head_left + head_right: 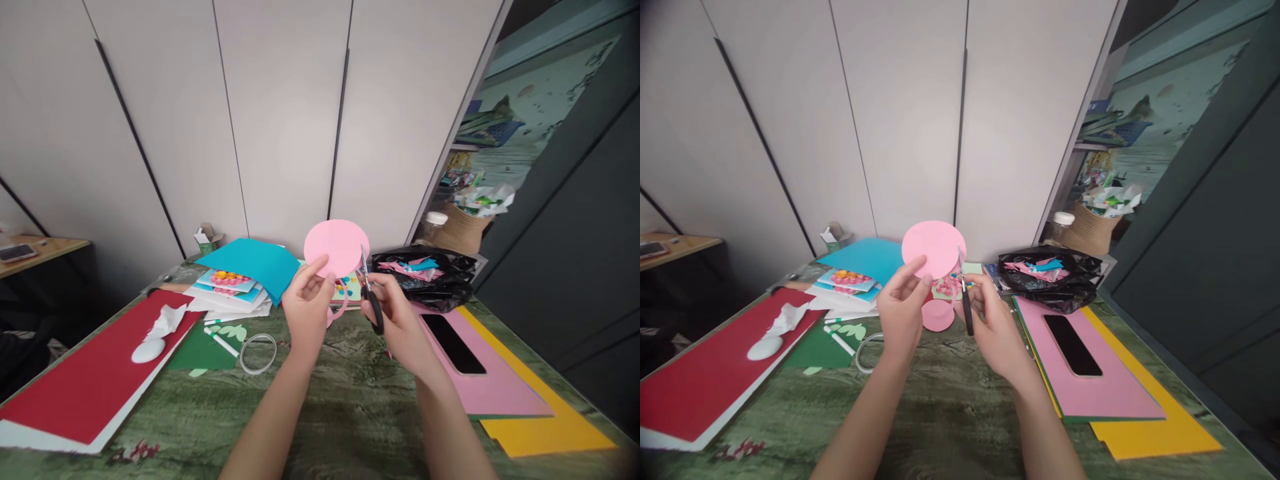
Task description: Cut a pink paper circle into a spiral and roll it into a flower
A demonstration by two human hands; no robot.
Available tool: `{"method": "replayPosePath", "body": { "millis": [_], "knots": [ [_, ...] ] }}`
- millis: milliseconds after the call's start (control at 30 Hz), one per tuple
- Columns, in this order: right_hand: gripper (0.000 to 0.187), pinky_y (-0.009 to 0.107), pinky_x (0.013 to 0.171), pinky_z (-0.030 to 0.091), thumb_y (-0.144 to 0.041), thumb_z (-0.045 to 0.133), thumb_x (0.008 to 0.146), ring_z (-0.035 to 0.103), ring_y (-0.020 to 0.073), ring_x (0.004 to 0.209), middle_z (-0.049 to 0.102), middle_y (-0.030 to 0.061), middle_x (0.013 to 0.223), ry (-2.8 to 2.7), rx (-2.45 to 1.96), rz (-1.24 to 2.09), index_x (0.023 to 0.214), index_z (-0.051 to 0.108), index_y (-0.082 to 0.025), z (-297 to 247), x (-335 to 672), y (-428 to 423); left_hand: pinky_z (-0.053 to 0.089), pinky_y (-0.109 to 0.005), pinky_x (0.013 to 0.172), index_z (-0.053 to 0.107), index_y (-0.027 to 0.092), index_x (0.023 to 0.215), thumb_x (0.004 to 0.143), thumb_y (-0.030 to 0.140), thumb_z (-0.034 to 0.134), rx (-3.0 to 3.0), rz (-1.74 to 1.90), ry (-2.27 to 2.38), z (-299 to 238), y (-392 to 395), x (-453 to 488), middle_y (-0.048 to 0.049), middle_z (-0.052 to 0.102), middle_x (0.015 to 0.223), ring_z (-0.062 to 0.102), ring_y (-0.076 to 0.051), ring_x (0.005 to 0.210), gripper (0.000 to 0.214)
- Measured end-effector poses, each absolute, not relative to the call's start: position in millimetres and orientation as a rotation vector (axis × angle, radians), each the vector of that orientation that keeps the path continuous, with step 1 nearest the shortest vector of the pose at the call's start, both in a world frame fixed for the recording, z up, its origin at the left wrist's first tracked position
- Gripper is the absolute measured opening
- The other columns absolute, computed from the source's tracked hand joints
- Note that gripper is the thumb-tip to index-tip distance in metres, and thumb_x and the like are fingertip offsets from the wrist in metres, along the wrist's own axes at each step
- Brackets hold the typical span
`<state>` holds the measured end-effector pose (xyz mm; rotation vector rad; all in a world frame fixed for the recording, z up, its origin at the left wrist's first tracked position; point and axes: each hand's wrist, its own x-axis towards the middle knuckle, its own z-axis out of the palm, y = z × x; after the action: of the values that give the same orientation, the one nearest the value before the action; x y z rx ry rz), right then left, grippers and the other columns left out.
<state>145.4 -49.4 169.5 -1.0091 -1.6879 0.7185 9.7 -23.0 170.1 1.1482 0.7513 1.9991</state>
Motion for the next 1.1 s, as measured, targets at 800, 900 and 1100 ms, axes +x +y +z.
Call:
{"method": "replayPosePath", "body": {
  "millis": [800, 900, 1100],
  "knots": [
    [0.029, 0.025, 0.065, 0.041, -0.023, 0.044, 0.088, 0.051, 0.0153, 0.075, 0.049, -0.0016, 0.075, -1.699, -1.004, 0.671, 0.116, 0.041, -0.028, 170.7, 148.6, -50.8, 0.051, -0.025, 0.076, 0.073, 0.021, 0.086, 0.074, 0.022, 0.065, 1.185, 2.034, 0.773, 171.3, -25.5, 7.3, -0.0040, 0.070, 0.092, 0.063, -0.014, 0.087, 0.014],
    [0.031, 0.026, 0.066, 0.041, -0.022, 0.044, 0.087, 0.052, 0.0164, 0.078, 0.049, -0.0014, 0.074, -1.706, -1.009, 0.659, 0.117, 0.041, -0.028, 169.4, 149.3, -50.1, 0.052, -0.025, 0.077, 0.072, 0.022, 0.090, 0.074, 0.022, 0.064, 1.164, 2.026, 0.779, 172.0, -26.4, 7.2, -0.0047, 0.069, 0.097, 0.063, -0.015, 0.091, 0.018],
    [0.031, 0.027, 0.067, 0.042, -0.021, 0.044, 0.087, 0.051, 0.0155, 0.074, 0.048, -0.0020, 0.073, -1.720, -1.012, 0.648, 0.117, 0.041, -0.028, 170.2, 148.3, -49.7, 0.052, -0.024, 0.076, 0.070, 0.022, 0.097, 0.073, 0.022, 0.066, 1.127, 2.036, 0.754, 172.1, -26.3, 7.4, -0.0055, 0.067, 0.103, 0.062, -0.014, 0.089, 0.024]
  ]
}}
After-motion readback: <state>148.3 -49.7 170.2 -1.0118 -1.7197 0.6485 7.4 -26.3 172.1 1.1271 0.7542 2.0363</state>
